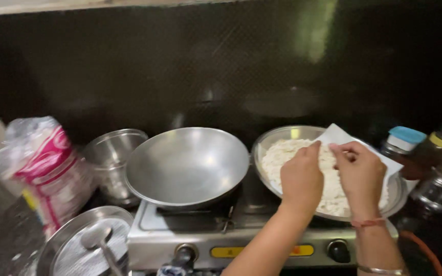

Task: Transferring cooked flattened rice from a wok to a plate, then cleaning the wok and opening a new packet with scissors.

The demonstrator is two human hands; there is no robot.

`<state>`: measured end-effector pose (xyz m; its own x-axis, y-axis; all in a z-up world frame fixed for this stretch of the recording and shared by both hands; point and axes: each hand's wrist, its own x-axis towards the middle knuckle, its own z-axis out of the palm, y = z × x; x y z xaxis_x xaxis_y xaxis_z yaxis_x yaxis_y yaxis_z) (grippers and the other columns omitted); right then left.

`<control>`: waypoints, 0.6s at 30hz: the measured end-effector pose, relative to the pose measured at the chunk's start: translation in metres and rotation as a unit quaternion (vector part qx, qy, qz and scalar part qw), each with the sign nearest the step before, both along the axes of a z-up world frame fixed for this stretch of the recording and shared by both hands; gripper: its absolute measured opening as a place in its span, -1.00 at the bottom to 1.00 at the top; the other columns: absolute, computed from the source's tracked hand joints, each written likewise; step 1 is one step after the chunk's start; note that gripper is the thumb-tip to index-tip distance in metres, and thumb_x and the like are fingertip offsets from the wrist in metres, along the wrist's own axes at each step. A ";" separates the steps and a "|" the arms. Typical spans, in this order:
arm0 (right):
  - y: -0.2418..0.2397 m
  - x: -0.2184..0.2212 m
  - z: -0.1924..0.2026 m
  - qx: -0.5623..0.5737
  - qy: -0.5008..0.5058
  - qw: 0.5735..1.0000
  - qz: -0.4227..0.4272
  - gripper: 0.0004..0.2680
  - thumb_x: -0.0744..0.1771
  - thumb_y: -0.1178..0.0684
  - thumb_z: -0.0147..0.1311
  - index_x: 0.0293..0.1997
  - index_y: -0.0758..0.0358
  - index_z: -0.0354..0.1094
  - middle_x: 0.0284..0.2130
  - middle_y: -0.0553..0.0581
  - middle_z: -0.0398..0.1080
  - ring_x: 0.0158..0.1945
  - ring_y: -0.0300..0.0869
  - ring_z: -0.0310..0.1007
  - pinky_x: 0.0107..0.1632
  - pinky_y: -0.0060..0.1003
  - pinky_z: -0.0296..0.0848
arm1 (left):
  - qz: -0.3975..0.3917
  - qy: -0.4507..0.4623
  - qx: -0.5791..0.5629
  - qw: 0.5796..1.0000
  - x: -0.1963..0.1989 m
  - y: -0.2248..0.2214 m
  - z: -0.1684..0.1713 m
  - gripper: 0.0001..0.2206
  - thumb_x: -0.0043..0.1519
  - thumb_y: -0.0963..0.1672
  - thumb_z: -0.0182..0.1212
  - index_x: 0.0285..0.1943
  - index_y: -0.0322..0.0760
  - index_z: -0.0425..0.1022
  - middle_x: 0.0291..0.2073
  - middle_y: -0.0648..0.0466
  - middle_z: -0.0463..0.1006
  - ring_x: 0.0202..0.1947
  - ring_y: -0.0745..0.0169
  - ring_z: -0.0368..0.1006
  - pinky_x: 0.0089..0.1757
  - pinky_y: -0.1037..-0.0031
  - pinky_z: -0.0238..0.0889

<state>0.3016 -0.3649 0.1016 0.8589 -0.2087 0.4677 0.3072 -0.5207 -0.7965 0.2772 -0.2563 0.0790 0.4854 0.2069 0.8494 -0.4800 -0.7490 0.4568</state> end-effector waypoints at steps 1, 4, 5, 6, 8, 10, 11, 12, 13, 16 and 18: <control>0.002 -0.005 0.003 -0.001 0.005 1.000 -0.025 -0.84 0.42 -0.02 0.17 -0.07 0.23 0.60 -0.34 0.24 0.61 -0.28 -0.06 0.60 -0.20 -0.23 0.45 | -0.002 0.031 0.008 0.999 -0.006 0.001 0.005 -0.70 0.15 -0.26 0.10 0.06 -0.31 0.55 -0.26 -0.16 0.61 -0.32 -0.22 0.55 -0.27 0.07 0.36; -0.008 0.002 -0.017 -0.072 -0.149 0.983 0.076 -0.83 0.37 0.09 0.15 0.02 0.19 0.61 -0.24 0.15 0.59 -0.20 -0.20 0.56 -0.16 -0.31 0.43 | 0.043 0.073 0.050 0.995 -0.031 0.007 0.017 -0.89 0.27 -0.21 0.12 -0.11 -0.26 0.54 -0.37 -0.08 0.60 -0.34 -0.11 0.56 -0.26 0.14 0.34; -0.003 -0.008 -0.012 -0.073 -0.148 0.983 0.085 -0.83 0.37 0.09 0.15 0.02 0.19 0.61 -0.24 0.15 0.59 -0.20 -0.20 0.56 -0.16 -0.31 0.43 | 0.051 0.075 0.047 0.995 -0.047 0.012 0.027 -0.89 0.27 -0.21 0.12 -0.11 -0.26 0.54 -0.37 -0.08 0.60 -0.34 -0.11 0.56 -0.26 0.14 0.34; 0.001 -0.018 -0.007 -0.085 -0.159 0.981 0.077 -0.83 0.35 0.11 0.19 0.01 0.21 0.61 -0.21 0.16 0.59 -0.18 -0.21 0.56 -0.13 -0.32 0.44 | 0.052 0.056 0.053 0.996 -0.062 0.017 0.037 -0.93 0.29 -0.19 0.13 -0.18 -0.27 0.53 -0.38 -0.07 0.60 -0.32 -0.08 0.56 -0.21 0.14 0.33; 0.017 -0.044 0.004 -0.094 -0.171 0.978 0.075 -0.82 0.32 0.13 0.23 0.00 0.22 0.61 -0.18 0.16 0.59 -0.16 -0.22 0.55 -0.11 -0.33 0.44 | 0.059 0.038 0.060 0.996 -0.088 0.028 0.044 -0.91 0.32 -0.18 0.14 -0.24 -0.28 0.52 -0.40 -0.06 0.60 -0.31 -0.06 0.56 -0.16 0.15 0.32; 0.040 -0.079 0.020 0.018 -0.126 0.989 0.078 -0.85 0.35 0.12 0.30 -0.01 0.27 0.54 -0.19 0.16 0.57 -0.14 -0.20 0.55 -0.09 -0.35 0.45 | 0.030 -0.051 0.040 0.997 -0.107 0.044 0.044 -0.94 0.28 -0.22 0.14 -0.21 -0.31 0.52 -0.32 -0.05 0.60 -0.24 -0.07 0.54 -0.11 0.18 0.33; 0.050 -0.090 0.022 0.019 -0.123 0.989 0.081 -0.85 0.35 0.12 0.30 -0.01 0.27 0.54 -0.19 0.16 0.57 -0.14 -0.20 0.55 -0.09 -0.35 0.45 | 0.033 -0.048 0.040 0.998 -0.121 0.054 0.047 -0.94 0.28 -0.22 0.14 -0.21 -0.31 0.52 -0.32 -0.05 0.60 -0.24 -0.07 0.54 -0.11 0.18 0.33; 0.061 -0.100 0.025 0.025 -0.152 0.983 0.101 -0.86 0.36 0.14 0.28 0.00 0.29 0.53 -0.15 0.16 0.55 -0.11 -0.21 0.54 -0.05 -0.36 0.48 | 0.011 -0.066 0.024 0.997 -0.135 0.064 0.050 -0.91 0.26 -0.25 0.12 -0.14 -0.31 0.52 -0.25 -0.05 0.61 -0.19 -0.06 0.54 -0.10 0.22 0.35; 0.073 -0.109 0.029 0.033 -0.183 0.975 0.120 -0.86 0.37 0.17 0.26 0.01 0.31 0.52 -0.11 0.17 0.53 -0.08 -0.22 0.54 -0.01 -0.38 0.51 | -0.010 -0.087 0.009 0.996 -0.147 0.074 0.053 -0.84 0.23 -0.28 0.11 -0.07 -0.31 0.53 -0.18 -0.04 0.61 -0.14 -0.06 0.54 -0.10 0.25 0.38; 0.112 -0.129 0.028 0.083 -0.178 0.954 0.227 -0.84 0.38 0.18 0.20 0.06 0.30 0.51 -0.13 0.10 0.55 -0.08 -0.28 0.52 -0.02 -0.42 0.47 | -0.020 -0.124 -0.017 0.992 -0.183 0.119 0.068 -0.76 0.21 -0.29 0.07 0.02 -0.29 0.51 -0.03 -0.05 0.60 0.02 -0.06 0.54 -0.02 0.29 0.42; 0.153 -0.161 0.039 0.096 -0.191 0.943 0.253 -0.85 0.38 0.19 0.20 0.05 0.33 0.52 -0.15 0.08 0.55 -0.10 -0.31 0.53 -0.03 -0.45 0.47 | -0.003 -0.136 -0.023 0.990 -0.206 0.154 0.075 -0.75 0.22 -0.28 0.10 0.05 -0.27 0.51 -0.04 -0.05 0.60 0.01 -0.04 0.55 -0.02 0.30 0.44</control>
